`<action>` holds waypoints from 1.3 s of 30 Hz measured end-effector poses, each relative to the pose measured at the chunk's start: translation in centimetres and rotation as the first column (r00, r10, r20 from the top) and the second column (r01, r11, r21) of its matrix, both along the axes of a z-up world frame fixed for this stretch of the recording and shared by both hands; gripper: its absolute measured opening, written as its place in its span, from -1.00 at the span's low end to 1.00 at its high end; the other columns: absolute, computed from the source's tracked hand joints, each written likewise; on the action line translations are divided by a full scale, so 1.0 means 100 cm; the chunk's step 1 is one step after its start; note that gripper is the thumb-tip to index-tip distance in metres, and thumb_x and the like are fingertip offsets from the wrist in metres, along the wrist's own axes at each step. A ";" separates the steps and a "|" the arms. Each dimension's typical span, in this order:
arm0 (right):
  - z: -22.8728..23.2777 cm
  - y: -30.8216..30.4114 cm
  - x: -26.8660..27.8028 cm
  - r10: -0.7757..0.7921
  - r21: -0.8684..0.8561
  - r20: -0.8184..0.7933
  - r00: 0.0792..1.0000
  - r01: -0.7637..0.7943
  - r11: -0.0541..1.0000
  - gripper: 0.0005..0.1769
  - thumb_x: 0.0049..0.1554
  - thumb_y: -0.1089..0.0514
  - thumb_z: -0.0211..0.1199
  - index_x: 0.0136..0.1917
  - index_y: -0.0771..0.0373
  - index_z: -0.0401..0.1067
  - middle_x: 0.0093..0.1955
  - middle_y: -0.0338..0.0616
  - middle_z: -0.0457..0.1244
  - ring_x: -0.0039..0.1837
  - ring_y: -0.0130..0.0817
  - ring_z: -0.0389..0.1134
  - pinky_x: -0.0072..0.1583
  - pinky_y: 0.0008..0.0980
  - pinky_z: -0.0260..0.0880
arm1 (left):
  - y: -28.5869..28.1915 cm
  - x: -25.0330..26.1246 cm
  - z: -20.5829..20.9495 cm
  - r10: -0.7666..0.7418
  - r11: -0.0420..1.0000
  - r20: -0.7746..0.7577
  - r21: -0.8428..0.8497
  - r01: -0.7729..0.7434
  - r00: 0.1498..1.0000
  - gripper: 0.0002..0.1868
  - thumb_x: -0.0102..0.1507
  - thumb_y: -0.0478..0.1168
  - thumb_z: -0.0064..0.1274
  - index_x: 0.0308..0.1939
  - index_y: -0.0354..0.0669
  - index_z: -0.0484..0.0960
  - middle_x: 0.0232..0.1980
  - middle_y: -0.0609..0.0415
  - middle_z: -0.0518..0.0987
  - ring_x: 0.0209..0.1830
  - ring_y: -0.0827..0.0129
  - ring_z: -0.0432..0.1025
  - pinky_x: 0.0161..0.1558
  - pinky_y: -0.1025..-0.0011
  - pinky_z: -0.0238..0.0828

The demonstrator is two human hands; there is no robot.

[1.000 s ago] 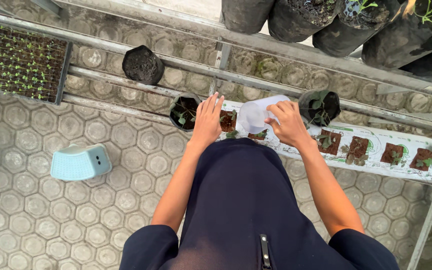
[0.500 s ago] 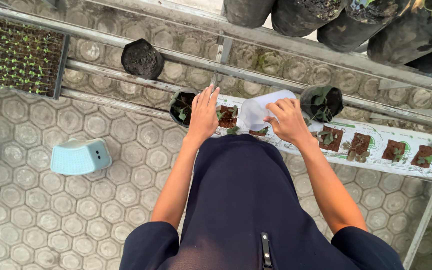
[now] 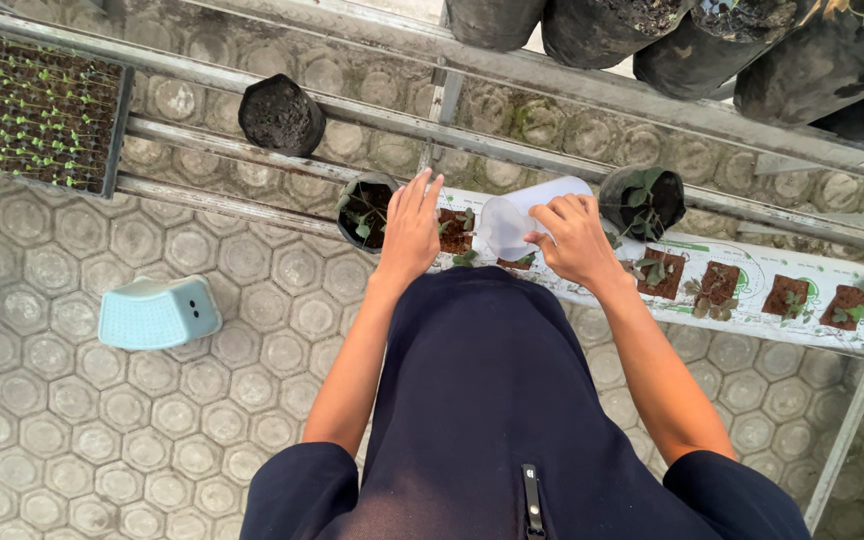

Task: The person uses a plastic pitcher to water small plants growing in black nursery bags and in white rectangular planters. The person pours water from the pitcher into several plant containers before refilling the pitcher from a large bucket on the ground.

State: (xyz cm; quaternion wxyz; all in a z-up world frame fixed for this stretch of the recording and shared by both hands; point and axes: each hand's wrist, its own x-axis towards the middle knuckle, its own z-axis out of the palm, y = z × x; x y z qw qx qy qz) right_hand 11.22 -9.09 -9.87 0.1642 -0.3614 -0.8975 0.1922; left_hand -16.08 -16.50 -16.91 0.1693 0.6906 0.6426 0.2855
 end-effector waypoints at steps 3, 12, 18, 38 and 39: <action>0.002 0.001 0.000 0.004 0.007 -0.001 1.000 -0.004 1.000 -0.73 0.08 0.20 0.41 0.04 0.23 0.46 -0.14 -0.12 0.23 0.02 -0.09 0.25 0.22 -0.08 0.13 | -0.001 0.002 -0.002 -0.009 1.000 -0.011 0.000 0.009 1.000 -0.43 0.35 -0.37 -0.10 0.47 -0.28 0.31 0.52 -0.22 0.28 0.54 -0.01 0.17 0.53 0.04 -0.02; -0.001 -0.002 -0.001 -0.004 0.052 -0.010 1.000 0.005 0.999 -0.74 0.05 0.24 0.39 0.03 0.22 0.46 -0.15 -0.15 0.23 0.02 -0.14 0.26 0.21 -0.08 0.11 | -0.002 0.012 0.003 -0.025 0.999 0.006 0.027 0.025 1.000 -0.41 0.37 -0.21 -0.03 0.49 -0.24 0.29 0.53 -0.28 0.24 0.54 -0.10 0.12 0.49 -0.03 -0.04; -0.005 -0.004 0.000 -0.014 0.037 -0.009 1.000 0.014 0.999 -0.73 0.04 0.26 0.38 0.04 0.22 0.47 -0.15 -0.15 0.24 0.02 -0.15 0.26 0.21 -0.09 0.10 | 0.001 0.014 0.006 -0.028 0.999 -0.051 0.015 0.029 0.998 -0.35 0.31 -0.37 -0.08 0.52 -0.20 0.27 0.56 -0.22 0.23 0.57 -0.06 0.11 0.53 -0.02 -0.06; -0.006 -0.008 0.003 -0.025 0.029 0.022 0.999 0.024 0.999 -0.72 0.04 0.24 0.39 0.05 0.21 0.47 -0.14 -0.14 0.24 0.03 -0.14 0.27 0.23 -0.06 0.11 | -0.003 0.008 0.009 -0.023 1.000 -0.042 -0.013 0.022 0.999 -0.18 0.12 -0.51 -0.12 0.52 -0.20 0.26 0.56 -0.24 0.20 0.60 -0.05 0.06 0.54 -0.04 -0.12; -0.006 -0.008 0.003 -0.027 0.038 0.020 0.999 0.027 0.999 -0.72 0.05 0.23 0.39 0.05 0.21 0.47 -0.14 -0.13 0.24 0.04 -0.13 0.27 0.23 -0.07 0.11 | -0.003 0.008 0.009 -0.023 1.000 -0.037 -0.002 0.023 0.999 -0.20 0.15 -0.50 -0.11 0.52 -0.20 0.26 0.56 -0.24 0.20 0.60 -0.06 0.05 0.54 -0.04 -0.12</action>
